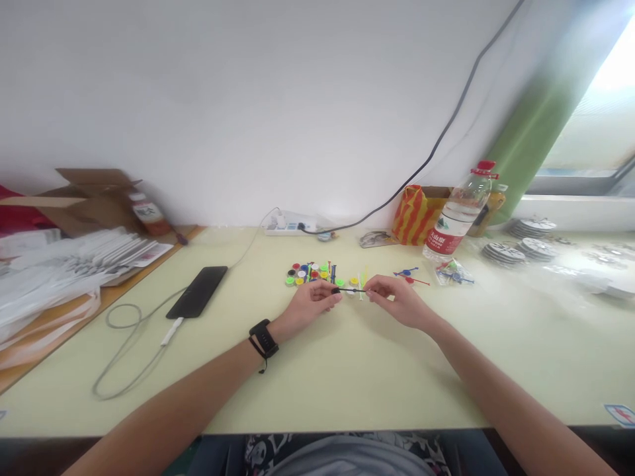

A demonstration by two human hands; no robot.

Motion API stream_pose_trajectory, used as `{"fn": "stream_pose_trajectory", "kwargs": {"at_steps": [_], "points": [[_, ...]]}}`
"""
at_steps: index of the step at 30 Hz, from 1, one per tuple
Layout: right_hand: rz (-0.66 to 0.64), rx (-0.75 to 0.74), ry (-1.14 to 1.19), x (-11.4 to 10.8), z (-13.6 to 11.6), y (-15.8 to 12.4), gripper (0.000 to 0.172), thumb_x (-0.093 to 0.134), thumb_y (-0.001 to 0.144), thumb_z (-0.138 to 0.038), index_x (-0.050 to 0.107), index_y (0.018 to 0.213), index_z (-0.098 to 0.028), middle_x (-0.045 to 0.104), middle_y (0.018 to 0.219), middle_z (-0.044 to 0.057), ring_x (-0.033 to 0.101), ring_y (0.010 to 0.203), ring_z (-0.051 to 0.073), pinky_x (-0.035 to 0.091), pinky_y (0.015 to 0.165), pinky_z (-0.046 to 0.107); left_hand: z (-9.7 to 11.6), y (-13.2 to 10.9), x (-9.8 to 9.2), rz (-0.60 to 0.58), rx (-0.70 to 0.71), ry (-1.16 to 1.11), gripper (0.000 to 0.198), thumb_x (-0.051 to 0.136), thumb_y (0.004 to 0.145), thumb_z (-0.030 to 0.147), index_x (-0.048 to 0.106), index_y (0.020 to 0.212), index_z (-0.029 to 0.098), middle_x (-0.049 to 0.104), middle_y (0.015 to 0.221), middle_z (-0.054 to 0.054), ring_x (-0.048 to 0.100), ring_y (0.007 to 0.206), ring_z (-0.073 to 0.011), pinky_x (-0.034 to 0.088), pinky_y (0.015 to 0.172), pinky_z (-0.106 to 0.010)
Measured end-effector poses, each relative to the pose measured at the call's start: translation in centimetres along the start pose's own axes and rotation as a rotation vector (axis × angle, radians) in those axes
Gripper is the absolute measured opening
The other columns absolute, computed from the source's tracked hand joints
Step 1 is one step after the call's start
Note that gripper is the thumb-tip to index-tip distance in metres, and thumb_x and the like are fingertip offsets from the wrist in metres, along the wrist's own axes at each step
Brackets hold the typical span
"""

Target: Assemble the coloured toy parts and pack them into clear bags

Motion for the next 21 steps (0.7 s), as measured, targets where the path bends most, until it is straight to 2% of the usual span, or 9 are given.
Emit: {"fn": "stream_pose_trajectory", "kwargs": {"at_steps": [5,10,14,18,21], "points": [[0.107,-0.029,-0.056,-1.0,0.1,0.0,0.019,0.057,0.095,-0.036,0.069,0.094,-0.021,0.067,0.079,0.004,0.057,0.067,0.016,0.049,0.063,0.029,-0.2,0.0,-0.1,-0.005,-0.026,0.013,0.041,0.083,0.079,0.043,0.069,0.106,0.016,0.072,0.083,-0.004,0.067,0.074,-0.0142,0.056,0.073,-0.028],[0.141,0.053,0.139,-1.2,0.0,0.1,0.027,0.061,0.093,-0.044,0.072,0.1,-0.021,0.068,0.081,0.004,0.058,0.066,0.016,0.052,0.062,0.03,-0.4,0.0,-0.1,-0.023,-0.027,0.008,0.042,0.084,0.077,0.041,0.071,0.11,0.017,0.069,0.078,-0.001,0.069,0.077,-0.0151,0.058,0.074,-0.027],[0.183,0.091,0.283,-0.7,-0.1,0.0,0.03,0.07,0.088,-0.047,0.078,0.103,-0.022,0.07,0.082,0.004,0.06,0.067,0.017,0.052,0.062,0.031,-0.6,0.0,-0.1,-0.029,-0.063,-0.031,0.044,0.088,0.074,0.038,0.072,0.109,0.016,0.073,0.085,-0.005,0.072,0.08,-0.0169,0.06,0.078,-0.03],[0.135,0.06,0.368,0.6,-0.4,0.0,0.027,0.072,0.088,-0.044,0.081,0.104,-0.024,0.073,0.089,0.006,0.059,0.067,0.015,0.052,0.062,0.031,-0.2,-0.3,0.4,-0.099,-0.039,-0.046,0.05,0.09,0.072,0.035,0.073,0.115,0.016,0.077,0.103,-0.01,0.073,0.096,-0.0204,0.057,0.092,-0.033],[0.087,0.051,0.429,1.6,-0.5,0.0,0.025,0.073,0.087,-0.043,0.082,0.102,-0.026,0.072,0.097,0.007,0.06,0.07,0.015,0.054,0.063,0.03,0.2,-0.5,0.8,-0.14,-0.02,-0.066,0.051,0.088,0.075,0.035,0.072,0.119,0.016,0.077,0.107,-0.012,0.073,0.099,-0.022,0.058,0.092,-0.035]]}}
Point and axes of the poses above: each hand's wrist, its own y-axis towards the middle knuckle, its own x-axis out of the palm, z = x × y, the point moved 4 cm from there along y, towards the middle knuckle
